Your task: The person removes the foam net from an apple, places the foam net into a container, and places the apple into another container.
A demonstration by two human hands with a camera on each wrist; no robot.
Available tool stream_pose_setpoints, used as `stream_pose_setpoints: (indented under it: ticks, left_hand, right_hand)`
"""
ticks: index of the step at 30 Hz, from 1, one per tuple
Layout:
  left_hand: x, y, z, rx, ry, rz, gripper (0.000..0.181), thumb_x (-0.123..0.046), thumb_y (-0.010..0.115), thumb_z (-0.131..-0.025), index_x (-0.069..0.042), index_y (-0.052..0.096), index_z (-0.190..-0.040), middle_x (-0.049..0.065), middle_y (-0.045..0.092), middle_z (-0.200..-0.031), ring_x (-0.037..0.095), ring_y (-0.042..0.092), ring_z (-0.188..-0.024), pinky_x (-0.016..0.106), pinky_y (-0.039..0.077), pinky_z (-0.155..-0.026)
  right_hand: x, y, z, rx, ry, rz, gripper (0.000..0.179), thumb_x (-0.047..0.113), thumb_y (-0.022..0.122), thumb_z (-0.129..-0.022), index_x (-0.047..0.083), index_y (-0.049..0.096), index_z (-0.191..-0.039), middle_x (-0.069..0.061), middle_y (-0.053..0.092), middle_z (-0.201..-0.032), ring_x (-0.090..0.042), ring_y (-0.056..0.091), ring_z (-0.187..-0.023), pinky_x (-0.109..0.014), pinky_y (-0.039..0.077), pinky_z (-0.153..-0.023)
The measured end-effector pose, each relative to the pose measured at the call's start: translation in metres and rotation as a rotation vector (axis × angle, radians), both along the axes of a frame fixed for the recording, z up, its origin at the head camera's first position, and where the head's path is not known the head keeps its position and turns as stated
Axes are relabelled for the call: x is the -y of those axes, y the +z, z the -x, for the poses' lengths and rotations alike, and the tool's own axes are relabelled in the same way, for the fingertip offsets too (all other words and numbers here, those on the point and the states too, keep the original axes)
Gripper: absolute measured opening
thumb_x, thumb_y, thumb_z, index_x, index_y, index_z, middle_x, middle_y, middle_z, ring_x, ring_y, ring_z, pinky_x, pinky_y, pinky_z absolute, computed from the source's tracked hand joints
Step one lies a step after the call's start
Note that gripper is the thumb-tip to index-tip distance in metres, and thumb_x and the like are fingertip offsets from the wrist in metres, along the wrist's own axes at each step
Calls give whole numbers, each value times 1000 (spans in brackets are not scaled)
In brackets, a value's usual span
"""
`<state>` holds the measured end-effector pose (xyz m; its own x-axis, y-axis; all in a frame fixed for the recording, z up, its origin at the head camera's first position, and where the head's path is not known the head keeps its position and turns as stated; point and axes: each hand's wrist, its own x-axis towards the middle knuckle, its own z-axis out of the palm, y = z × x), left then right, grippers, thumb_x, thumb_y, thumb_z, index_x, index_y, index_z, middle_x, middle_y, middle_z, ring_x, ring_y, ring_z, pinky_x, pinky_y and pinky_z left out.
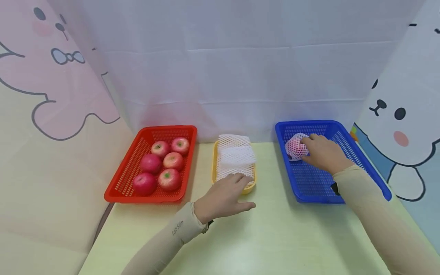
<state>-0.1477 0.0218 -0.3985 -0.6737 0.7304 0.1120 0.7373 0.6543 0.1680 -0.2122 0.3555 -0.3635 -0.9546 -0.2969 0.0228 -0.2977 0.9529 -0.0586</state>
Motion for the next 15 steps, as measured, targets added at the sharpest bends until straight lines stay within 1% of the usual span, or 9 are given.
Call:
stream_pose_setpoints:
  ticks: [4, 8, 11, 13, 15]
  left_hand:
    - [-20, -2, -1, -12, -29, 66, 73, -62, 64, -89, -15, 53, -143, 0, 59, -129, 17, 59, -109, 30, 53, -84]
    - [-33, -4, -4, -43, -70, 96, 72, -64, 63, -88, -17, 54, -141, -2, 60, -126, 14, 59, -105, 26, 52, -81]
    - [-38, -5, -8, -74, -101, 105, 70, -65, 63, -88, -17, 56, -139, -3, 60, -124, 12, 59, -103, 25, 51, -81]
    - [-40, -7, -9, -97, -122, 111, 69, -65, 63, -88, -17, 56, -138, -3, 61, -123, 12, 59, -102, 24, 51, -81]
    - [-41, -8, -10, -115, -139, 117, 70, -65, 63, -88, -17, 56, -137, -2, 61, -123, 12, 60, -102, 24, 50, -82]
  right_hand:
    - [-13, -4, 35, 66, -25, -10, 59, 17, 79, -85, -5, 54, -133, -35, 52, -128, -54, 48, -117, -69, 42, -91]
    - [-21, -15, 63, 121, 3, -3, 66, 12, 80, -83, -3, 50, -140, -37, 47, -133, -58, 42, -122, -72, 38, -94]
    - [-26, -30, 78, 155, 36, -5, 68, 8, 78, -84, -1, 46, -144, -39, 42, -137, -61, 36, -125, -74, 36, -94]
    - [-28, -42, 85, 173, 41, -19, 67, 6, 74, -86, 1, 44, -146, -41, 38, -140, -63, 32, -127, -76, 33, -95]
    - [-30, -53, 89, 180, 40, -41, 69, 3, 73, -86, 3, 42, -148, -41, 34, -143, -65, 30, -128, -77, 30, -96]
